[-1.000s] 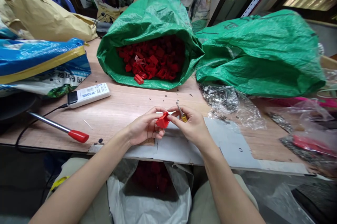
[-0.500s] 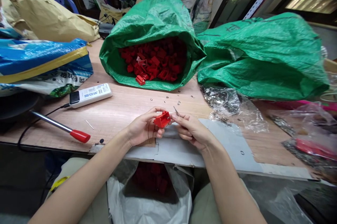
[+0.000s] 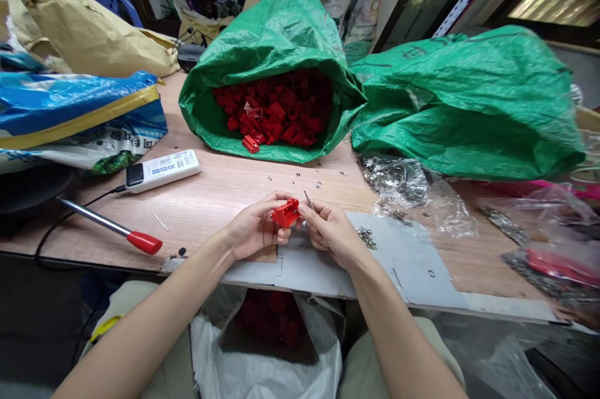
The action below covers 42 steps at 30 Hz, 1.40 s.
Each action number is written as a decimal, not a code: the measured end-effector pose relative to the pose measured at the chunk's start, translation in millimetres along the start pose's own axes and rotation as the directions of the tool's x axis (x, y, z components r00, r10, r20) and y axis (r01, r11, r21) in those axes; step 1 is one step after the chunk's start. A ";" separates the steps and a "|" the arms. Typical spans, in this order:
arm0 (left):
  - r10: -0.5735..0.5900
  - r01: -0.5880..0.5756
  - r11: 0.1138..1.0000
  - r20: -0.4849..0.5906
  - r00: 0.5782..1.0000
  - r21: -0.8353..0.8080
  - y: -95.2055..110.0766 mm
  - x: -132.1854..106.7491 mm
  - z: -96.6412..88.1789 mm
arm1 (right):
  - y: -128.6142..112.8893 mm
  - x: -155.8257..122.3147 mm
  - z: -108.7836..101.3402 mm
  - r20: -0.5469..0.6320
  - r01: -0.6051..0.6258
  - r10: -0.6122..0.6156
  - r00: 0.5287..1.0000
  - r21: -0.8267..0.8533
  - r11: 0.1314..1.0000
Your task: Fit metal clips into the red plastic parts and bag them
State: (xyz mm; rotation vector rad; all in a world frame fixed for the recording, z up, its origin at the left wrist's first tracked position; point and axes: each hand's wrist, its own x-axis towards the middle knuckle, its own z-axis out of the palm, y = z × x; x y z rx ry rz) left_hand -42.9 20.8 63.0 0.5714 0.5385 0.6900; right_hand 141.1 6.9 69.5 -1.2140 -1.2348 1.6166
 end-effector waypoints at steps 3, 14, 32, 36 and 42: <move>-0.032 0.030 0.999 0.045 0.998 0.046 -0.1 -0.2 0.3 | -4.5 -2.9 0.9 0.062 -0.074 0.071 0.996 0.040 0.996; 0.330 -0.341 0.848 0.098 0.939 0.407 -11.6 -0.4 5.3 | -13.8 -8.2 8.2 -0.070 -0.052 0.062 0.996 0.141 0.989; 0.536 -0.282 0.180 0.147 0.831 0.942 -22.4 7.9 -1.5 | -25.1 -47.1 -46.6 -0.330 -0.318 -0.006 0.944 -0.915 0.247; 0.528 -0.288 0.325 0.080 0.846 0.901 -21.5 8.4 0.9 | -25.7 -45.5 -42.5 -0.364 -0.358 -0.001 0.931 -0.915 0.184; 0.530 -0.264 0.381 0.025 0.848 0.886 -25.2 7.5 0.0 | -25.1 -43.0 -42.3 -0.354 -0.352 0.012 0.935 -0.926 0.134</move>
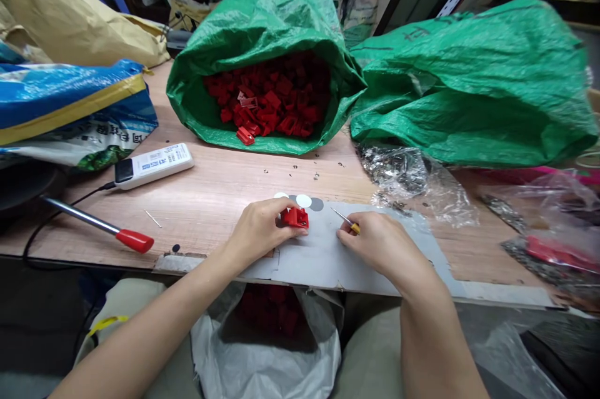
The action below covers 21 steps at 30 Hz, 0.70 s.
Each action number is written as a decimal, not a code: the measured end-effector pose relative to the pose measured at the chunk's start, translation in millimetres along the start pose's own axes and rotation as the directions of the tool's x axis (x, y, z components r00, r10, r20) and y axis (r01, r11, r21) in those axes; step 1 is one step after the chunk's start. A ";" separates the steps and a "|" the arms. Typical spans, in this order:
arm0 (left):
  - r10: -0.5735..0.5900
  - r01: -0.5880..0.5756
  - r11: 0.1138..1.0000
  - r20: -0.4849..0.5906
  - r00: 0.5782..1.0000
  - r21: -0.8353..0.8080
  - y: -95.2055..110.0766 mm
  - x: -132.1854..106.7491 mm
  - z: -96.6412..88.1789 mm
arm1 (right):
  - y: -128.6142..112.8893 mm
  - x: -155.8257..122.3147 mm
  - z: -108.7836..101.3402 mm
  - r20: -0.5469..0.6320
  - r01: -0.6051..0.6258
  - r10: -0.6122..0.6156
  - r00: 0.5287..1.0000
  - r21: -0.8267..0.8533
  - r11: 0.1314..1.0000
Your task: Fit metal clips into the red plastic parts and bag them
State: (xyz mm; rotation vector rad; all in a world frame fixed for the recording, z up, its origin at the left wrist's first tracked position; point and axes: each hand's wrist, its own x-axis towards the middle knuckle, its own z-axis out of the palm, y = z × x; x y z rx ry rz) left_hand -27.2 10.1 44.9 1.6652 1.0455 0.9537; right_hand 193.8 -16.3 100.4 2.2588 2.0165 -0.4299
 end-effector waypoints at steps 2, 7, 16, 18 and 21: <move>0.003 -0.003 0.999 -0.003 1.000 0.051 -1.1 -0.8 0.1 | 0.8 0.9 0.5 -0.012 -0.013 0.012 1.000 -0.033 0.999; 0.031 -0.031 0.996 -0.008 0.999 0.080 -1.7 -0.7 0.2 | 3.7 1.5 -1.4 -0.043 -0.049 0.046 0.998 -0.080 0.996; 0.144 -0.134 0.935 -0.005 0.990 0.329 -2.5 2.6 -4.4 | 3.3 4.4 -0.5 -0.098 -0.061 0.049 0.994 -0.125 0.990; 0.177 -0.169 0.910 0.013 0.984 0.378 -4.6 4.4 -5.5 | 1.6 4.5 -0.1 -0.094 -0.082 0.069 0.993 -0.143 0.986; 0.221 -0.213 0.892 0.027 0.975 0.398 -9.2 6.8 -6.8 | -1.4 4.8 -1.8 -0.060 -0.100 0.093 0.994 -0.108 0.989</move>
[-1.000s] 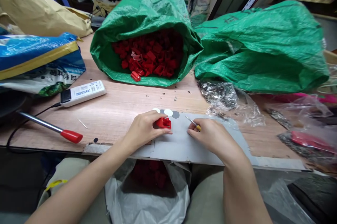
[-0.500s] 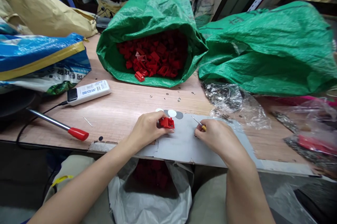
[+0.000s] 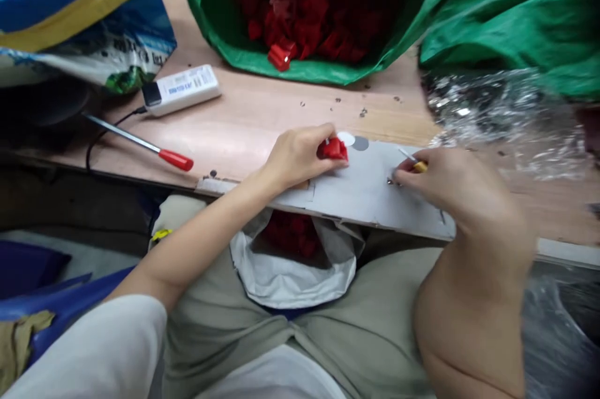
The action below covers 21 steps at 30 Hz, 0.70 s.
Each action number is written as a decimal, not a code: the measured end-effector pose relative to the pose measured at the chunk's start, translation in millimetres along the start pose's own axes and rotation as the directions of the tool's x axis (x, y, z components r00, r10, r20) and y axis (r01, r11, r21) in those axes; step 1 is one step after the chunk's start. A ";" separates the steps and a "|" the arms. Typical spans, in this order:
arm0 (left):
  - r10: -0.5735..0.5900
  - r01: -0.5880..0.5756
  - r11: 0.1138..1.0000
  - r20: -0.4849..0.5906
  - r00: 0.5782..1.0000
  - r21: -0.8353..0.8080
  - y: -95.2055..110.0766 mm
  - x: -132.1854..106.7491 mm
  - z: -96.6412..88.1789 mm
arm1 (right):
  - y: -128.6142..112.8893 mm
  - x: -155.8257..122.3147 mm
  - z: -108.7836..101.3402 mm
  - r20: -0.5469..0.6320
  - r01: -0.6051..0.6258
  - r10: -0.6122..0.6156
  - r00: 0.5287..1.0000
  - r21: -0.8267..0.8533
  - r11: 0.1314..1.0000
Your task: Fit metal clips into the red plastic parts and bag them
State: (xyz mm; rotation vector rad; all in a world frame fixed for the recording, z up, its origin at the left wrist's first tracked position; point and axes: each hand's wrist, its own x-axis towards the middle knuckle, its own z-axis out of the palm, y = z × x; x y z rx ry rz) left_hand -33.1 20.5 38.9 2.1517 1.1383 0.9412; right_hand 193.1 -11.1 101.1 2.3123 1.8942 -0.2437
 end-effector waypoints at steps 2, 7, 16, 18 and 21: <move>0.006 -0.006 1.000 0.002 1.000 0.000 -2.2 0.3 -0.2 | -2.6 -0.2 -2.9 0.035 -0.025 0.024 0.999 0.022 0.999; -0.012 0.013 1.000 0.024 1.000 -0.020 -2.1 0.2 -2.1 | -10.7 -1.5 -9.1 0.074 -0.083 0.086 0.994 -0.031 0.996; 0.046 -0.046 0.997 0.002 0.999 0.057 1.1 -1.5 -2.7 | -8.2 -1.0 -2.4 0.066 0.039 -0.044 0.997 0.078 0.996; 0.036 -0.036 0.997 0.004 0.999 0.062 2.9 -2.2 -3.0 | -4.6 -0.1 -1.6 0.048 0.080 -0.089 0.995 0.161 0.984; 0.005 -0.006 0.997 0.011 1.000 0.075 4.6 -2.7 -2.6 | 6.9 -0.2 -4.2 0.027 0.097 -0.109 0.994 0.286 0.953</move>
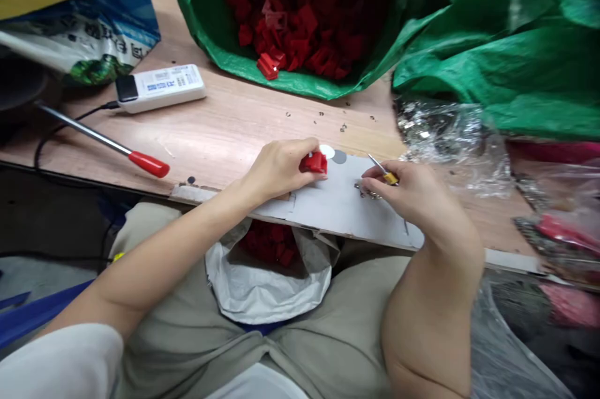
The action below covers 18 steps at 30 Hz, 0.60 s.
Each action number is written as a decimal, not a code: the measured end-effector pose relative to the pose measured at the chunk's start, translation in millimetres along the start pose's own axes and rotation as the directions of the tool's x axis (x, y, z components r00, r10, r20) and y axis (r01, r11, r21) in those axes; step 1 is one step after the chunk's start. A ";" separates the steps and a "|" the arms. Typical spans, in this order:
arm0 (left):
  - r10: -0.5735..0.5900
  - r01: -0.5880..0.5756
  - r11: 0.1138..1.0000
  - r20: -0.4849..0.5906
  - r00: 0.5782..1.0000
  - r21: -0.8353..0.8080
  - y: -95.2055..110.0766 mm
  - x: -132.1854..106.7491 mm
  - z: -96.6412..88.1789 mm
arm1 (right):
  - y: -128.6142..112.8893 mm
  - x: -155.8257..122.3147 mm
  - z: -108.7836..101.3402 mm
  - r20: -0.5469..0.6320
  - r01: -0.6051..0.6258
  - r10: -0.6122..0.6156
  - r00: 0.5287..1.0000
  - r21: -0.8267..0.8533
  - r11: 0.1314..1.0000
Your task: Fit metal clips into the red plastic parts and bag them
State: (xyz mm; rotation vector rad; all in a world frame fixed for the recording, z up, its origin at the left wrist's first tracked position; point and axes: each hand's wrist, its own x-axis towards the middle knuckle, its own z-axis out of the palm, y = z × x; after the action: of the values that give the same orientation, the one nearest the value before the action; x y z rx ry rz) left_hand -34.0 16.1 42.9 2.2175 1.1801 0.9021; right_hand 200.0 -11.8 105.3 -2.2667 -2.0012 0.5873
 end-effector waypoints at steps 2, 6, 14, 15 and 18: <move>-0.003 0.003 1.000 -0.001 1.000 0.011 0.5 0.0 0.7 | 8.4 -3.1 -4.8 -0.016 0.009 -0.009 1.000 0.014 1.000; 0.008 -0.008 1.000 0.007 1.000 0.011 1.4 0.0 1.3 | 17.9 -8.6 -6.3 0.059 0.050 -0.048 0.997 -0.035 0.998; 0.002 -0.002 1.000 0.026 1.000 0.006 3.8 -0.9 1.1 | 8.4 -9.0 2.0 0.071 0.055 -0.048 0.996 -0.101 0.993; -0.003 0.003 1.000 0.030 1.000 0.005 4.1 -0.9 1.0 | 7.4 -9.8 1.4 0.069 0.056 -0.050 0.996 -0.095 0.994; -0.019 0.019 1.000 0.034 0.999 -0.010 4.3 -0.8 1.3 | 3.3 -11.4 0.3 0.066 0.116 -0.116 0.991 -0.004 0.993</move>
State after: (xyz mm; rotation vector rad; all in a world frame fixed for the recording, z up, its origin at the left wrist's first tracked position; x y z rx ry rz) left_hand -31.0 13.1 44.7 2.2008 1.1768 0.8583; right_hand 202.1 -23.4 106.8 -2.1439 -2.1514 0.6517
